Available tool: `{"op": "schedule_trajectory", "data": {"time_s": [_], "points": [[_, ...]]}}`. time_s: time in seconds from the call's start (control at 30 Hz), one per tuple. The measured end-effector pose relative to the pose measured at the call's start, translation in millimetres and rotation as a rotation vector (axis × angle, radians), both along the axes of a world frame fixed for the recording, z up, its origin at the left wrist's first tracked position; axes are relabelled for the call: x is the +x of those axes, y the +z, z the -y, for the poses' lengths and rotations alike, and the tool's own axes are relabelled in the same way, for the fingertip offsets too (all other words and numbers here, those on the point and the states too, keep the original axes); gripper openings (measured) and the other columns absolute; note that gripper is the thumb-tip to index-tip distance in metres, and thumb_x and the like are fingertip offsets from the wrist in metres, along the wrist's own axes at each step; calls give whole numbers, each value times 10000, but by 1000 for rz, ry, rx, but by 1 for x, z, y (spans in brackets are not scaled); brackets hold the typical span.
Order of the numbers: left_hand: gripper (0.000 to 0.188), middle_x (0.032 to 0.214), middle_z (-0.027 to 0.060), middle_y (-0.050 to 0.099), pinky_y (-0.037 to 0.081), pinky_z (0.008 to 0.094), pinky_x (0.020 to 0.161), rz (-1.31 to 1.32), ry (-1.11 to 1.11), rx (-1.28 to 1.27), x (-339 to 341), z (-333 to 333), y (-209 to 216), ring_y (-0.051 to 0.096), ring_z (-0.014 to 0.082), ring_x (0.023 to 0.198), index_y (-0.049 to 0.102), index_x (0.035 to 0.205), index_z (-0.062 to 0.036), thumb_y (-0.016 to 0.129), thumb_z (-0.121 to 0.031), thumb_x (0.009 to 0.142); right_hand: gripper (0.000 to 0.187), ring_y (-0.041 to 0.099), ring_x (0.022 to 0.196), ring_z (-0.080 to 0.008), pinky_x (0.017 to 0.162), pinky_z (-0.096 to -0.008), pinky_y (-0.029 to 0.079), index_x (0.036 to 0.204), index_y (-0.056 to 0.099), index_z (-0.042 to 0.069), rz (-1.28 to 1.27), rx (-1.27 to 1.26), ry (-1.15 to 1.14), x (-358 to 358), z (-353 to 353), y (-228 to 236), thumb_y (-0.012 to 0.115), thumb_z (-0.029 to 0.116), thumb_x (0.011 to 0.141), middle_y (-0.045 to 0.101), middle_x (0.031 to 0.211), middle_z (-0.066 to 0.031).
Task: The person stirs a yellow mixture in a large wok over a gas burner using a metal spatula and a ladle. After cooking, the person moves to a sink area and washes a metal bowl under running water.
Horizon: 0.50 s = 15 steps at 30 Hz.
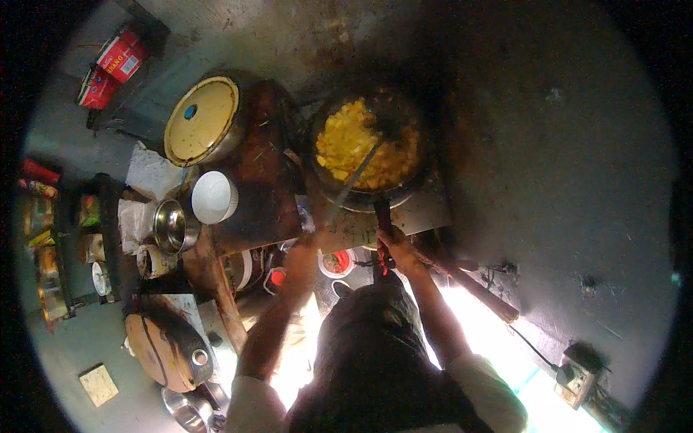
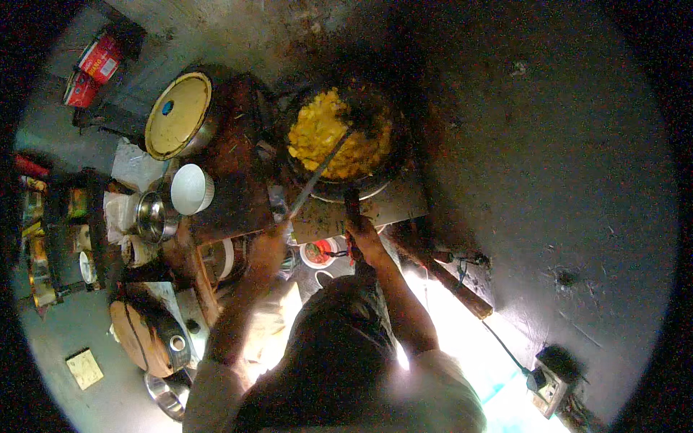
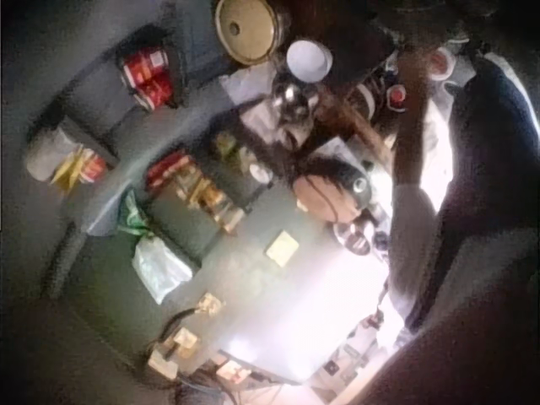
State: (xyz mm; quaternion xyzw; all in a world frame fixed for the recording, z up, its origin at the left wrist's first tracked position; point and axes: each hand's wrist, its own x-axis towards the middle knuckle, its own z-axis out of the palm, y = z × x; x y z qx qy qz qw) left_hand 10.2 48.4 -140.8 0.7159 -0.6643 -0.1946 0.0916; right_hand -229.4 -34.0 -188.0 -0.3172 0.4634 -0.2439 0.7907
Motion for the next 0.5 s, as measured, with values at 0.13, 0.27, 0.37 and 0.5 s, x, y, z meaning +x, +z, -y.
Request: {"op": "schedule_trajectory", "data": {"time_s": [0.13, 0.27, 0.37, 0.5], "points": [[600, 907, 232, 564, 465, 470, 572, 146, 42, -90, 17, 15, 65, 580, 376, 664, 344, 1295, -167, 501, -26, 734, 191, 461, 436, -136, 379, -286, 388, 809, 441, 79, 62, 54, -69, 13, -9, 13, 554, 231, 831, 465, 599, -21], [575, 954, 239, 557, 469, 472, 635, -54, 244, 81, -29, 61, 32, 569, 409, 732, 363, 1279, -145, 489, 6, 739, 212, 461, 440, -136, 379, -284, 387, 764, 441, 86, 62, 95, -64, 14, -9, 19, 567, 245, 822, 464, 599, -20], [540, 907, 245, 564, 464, 470, 642, -175, 96, -246, -51, 24, 33, 561, 423, 745, 391, 1262, -138, 487, 12, 751, 209, 459, 451, -135, 388, -278, 389, 752, 435, 92, 127, 152, -67, 12, -5, 35, 568, 238, 820, 462, 600, -18], [486, 899, 250, 564, 458, 461, 624, -223, 117, -124, -31, -38, 115, 560, 418, 757, 451, 1232, -184, 526, -36, 775, 195, 458, 466, -135, 401, -274, 391, 747, 435, 98, 182, 263, -6, 11, 5, 28, 564, 221, 823, 463, 609, -17]]}}
